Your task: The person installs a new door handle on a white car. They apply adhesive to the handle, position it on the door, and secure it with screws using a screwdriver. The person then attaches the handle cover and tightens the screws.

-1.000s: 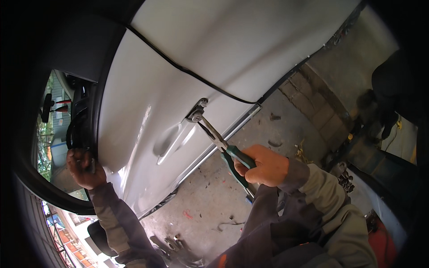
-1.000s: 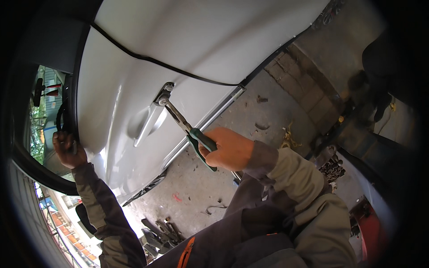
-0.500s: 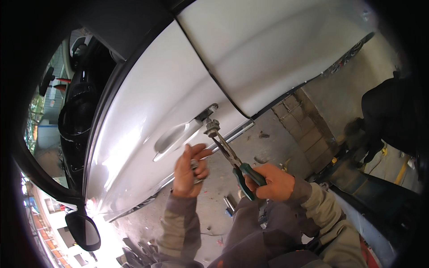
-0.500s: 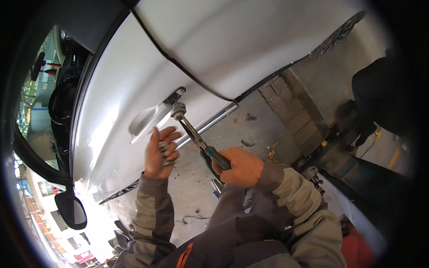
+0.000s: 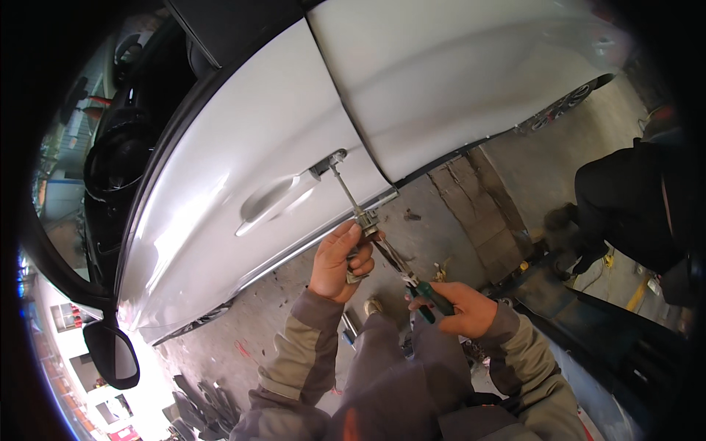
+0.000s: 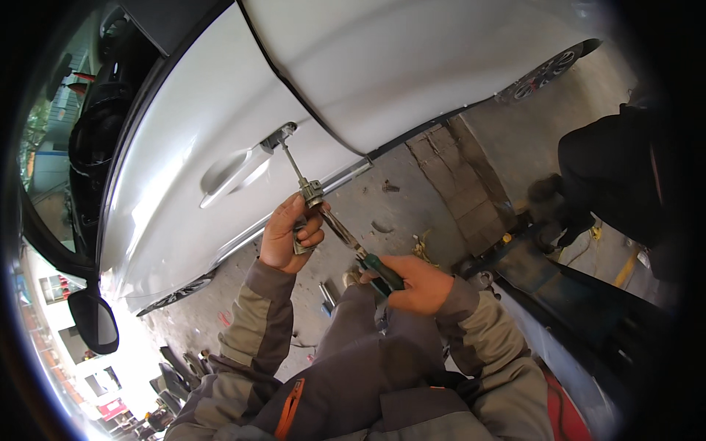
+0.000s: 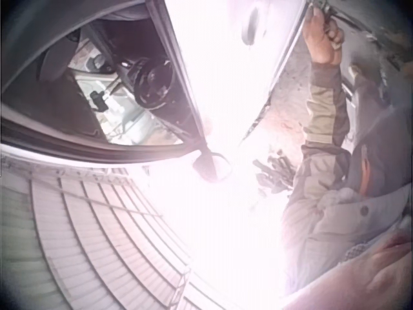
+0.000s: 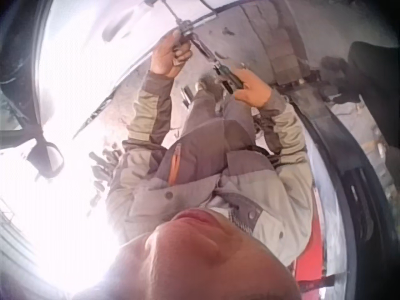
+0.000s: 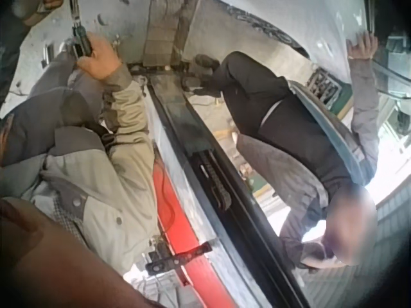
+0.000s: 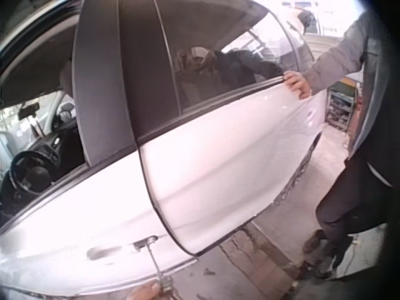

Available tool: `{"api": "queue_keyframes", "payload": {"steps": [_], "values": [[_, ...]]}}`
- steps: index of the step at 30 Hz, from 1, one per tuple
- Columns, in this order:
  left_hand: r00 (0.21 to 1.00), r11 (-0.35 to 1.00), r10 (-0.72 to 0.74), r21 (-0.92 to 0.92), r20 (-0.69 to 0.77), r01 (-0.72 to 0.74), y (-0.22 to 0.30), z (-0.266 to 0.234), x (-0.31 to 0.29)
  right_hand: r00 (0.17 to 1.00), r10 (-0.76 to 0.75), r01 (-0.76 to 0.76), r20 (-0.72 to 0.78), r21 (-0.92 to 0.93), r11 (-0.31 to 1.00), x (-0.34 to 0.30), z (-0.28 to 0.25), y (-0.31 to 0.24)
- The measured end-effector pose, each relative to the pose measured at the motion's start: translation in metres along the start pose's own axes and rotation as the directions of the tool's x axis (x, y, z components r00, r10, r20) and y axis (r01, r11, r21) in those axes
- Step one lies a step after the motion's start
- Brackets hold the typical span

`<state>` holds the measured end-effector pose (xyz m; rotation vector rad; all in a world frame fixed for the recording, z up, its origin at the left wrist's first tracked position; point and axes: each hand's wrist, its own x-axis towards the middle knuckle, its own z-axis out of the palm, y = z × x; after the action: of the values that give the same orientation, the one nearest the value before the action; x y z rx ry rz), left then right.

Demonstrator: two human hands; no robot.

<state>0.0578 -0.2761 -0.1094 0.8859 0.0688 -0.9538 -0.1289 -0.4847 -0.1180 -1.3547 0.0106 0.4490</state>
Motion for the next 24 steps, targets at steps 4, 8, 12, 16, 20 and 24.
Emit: {"api": "queue_keyframes", "payload": {"steps": [4, 8, 12, 16, 20, 24], "values": [[0.998, 0.981, 0.057, 0.190, -0.039, -0.048, -0.012, 0.009, -0.021, 0.995, 0.064, -0.068, -0.081, -0.060, 0.996, -0.034, -0.013, 0.038], [0.994, 0.917, 0.092, 0.395, -0.064, -0.059, -0.022, 0.020, -0.043, 0.856, 0.422, -0.495, -0.299, -0.234, 0.837, -0.046, -0.031, 0.102], [0.973, 0.795, 0.155, 0.606, -0.170, -0.021, -0.028, 0.037, -0.062, 0.726, 0.501, -0.688, -0.471, -0.485, 0.540, -0.038, -0.042, 0.174], [0.964, 0.826, 0.174, 0.562, -0.203, -0.031, -0.025, 0.044, -0.077, 0.687, 0.494, -0.725, -0.533, -0.450, 0.522, -0.032, -0.043, 0.215], [0.953, 0.815, 0.230, 0.575, -0.196, -0.079, -0.020, 0.038, -0.091, 0.671, 0.299, -0.728, -0.678, -0.529, 0.436, -0.017, -0.022, 0.187], [0.957, 0.737, 0.230, 0.674, -0.175, -0.054, -0.014, 0.033, -0.105, 0.874, 0.188, -0.135, -0.447, 0.149, 0.980, 0.022, 0.014, 0.094]]}}
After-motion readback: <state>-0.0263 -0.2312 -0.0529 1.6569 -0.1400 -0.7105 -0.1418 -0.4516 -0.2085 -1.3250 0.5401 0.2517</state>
